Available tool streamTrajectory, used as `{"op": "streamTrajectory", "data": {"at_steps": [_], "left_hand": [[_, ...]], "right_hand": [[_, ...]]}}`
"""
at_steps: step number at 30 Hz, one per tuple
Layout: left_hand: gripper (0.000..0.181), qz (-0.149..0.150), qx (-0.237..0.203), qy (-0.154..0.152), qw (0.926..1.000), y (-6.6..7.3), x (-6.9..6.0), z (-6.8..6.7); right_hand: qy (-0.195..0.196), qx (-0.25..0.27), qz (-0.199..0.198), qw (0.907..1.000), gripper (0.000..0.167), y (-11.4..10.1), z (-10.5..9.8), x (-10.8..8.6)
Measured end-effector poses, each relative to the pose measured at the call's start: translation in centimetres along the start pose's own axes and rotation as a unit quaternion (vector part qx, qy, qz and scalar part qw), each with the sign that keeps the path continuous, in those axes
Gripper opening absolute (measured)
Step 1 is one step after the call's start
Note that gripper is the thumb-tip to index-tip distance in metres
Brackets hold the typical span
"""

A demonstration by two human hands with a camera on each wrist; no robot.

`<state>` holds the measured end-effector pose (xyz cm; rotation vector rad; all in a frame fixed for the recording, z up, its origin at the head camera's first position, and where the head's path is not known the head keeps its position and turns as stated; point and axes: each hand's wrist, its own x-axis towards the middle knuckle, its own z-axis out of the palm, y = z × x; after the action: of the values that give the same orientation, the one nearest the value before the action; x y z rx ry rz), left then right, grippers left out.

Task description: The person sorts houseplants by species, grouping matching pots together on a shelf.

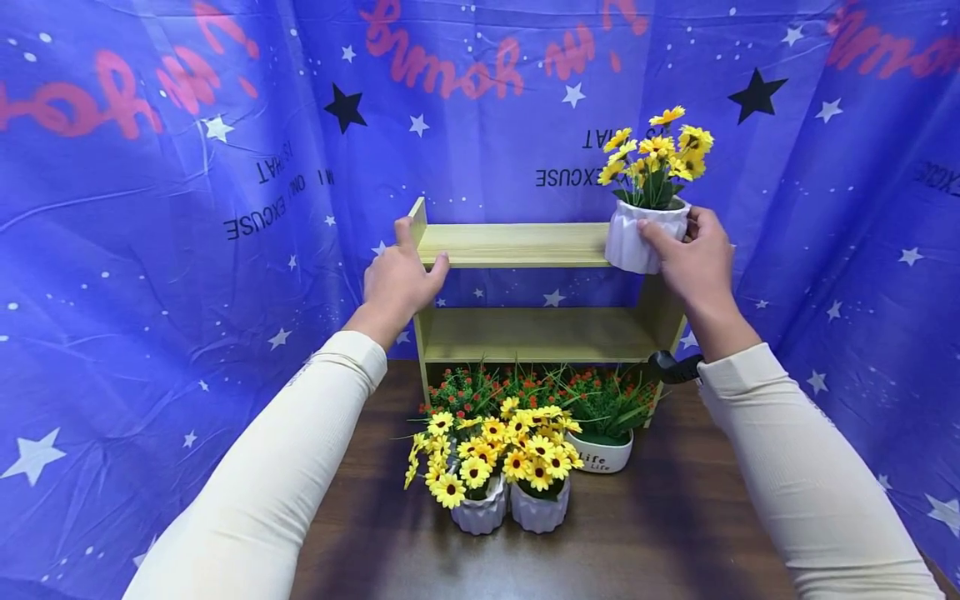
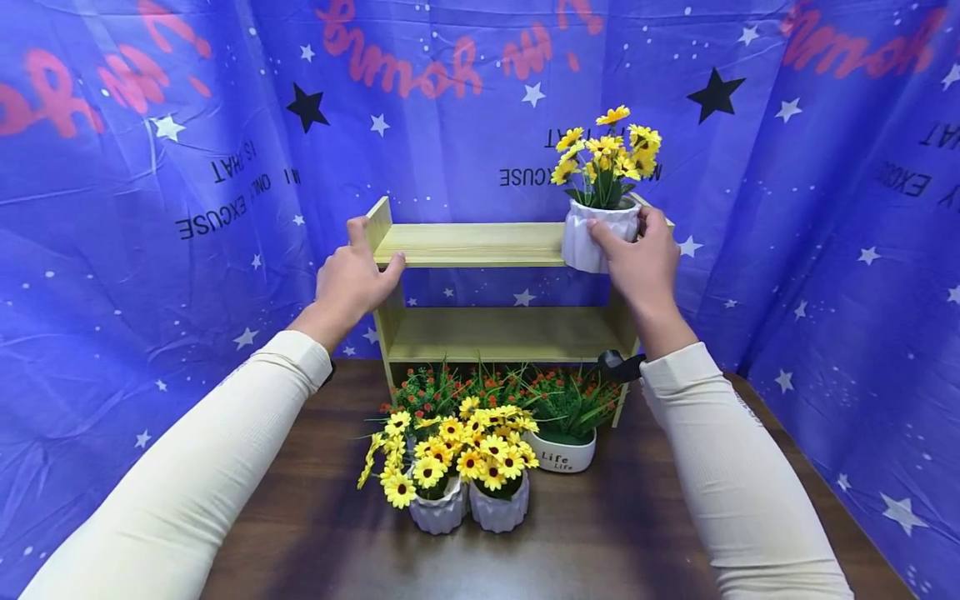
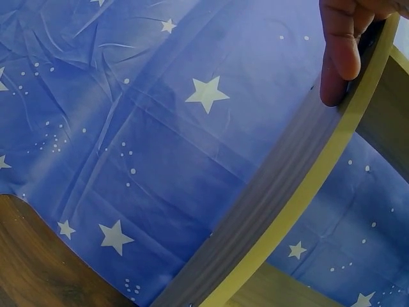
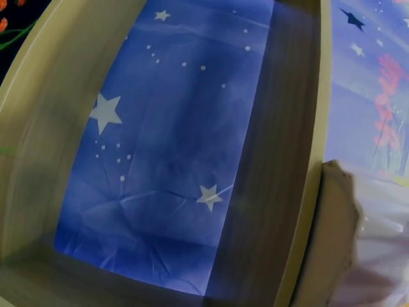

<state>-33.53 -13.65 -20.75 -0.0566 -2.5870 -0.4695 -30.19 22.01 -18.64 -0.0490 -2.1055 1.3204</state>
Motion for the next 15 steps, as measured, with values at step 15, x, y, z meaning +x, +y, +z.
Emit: {"op": "streamTrajectory", "data": {"at_steps": [15], "left_hand": [[0.076, -0.001, 0.003, -0.001, 1.0000, 0.2, 0.0, 0.0]], "right_hand": [[-0.023, -0.060, 0.008, 0.9979, 0.077, 0.4, 0.3, 2.3]]}}
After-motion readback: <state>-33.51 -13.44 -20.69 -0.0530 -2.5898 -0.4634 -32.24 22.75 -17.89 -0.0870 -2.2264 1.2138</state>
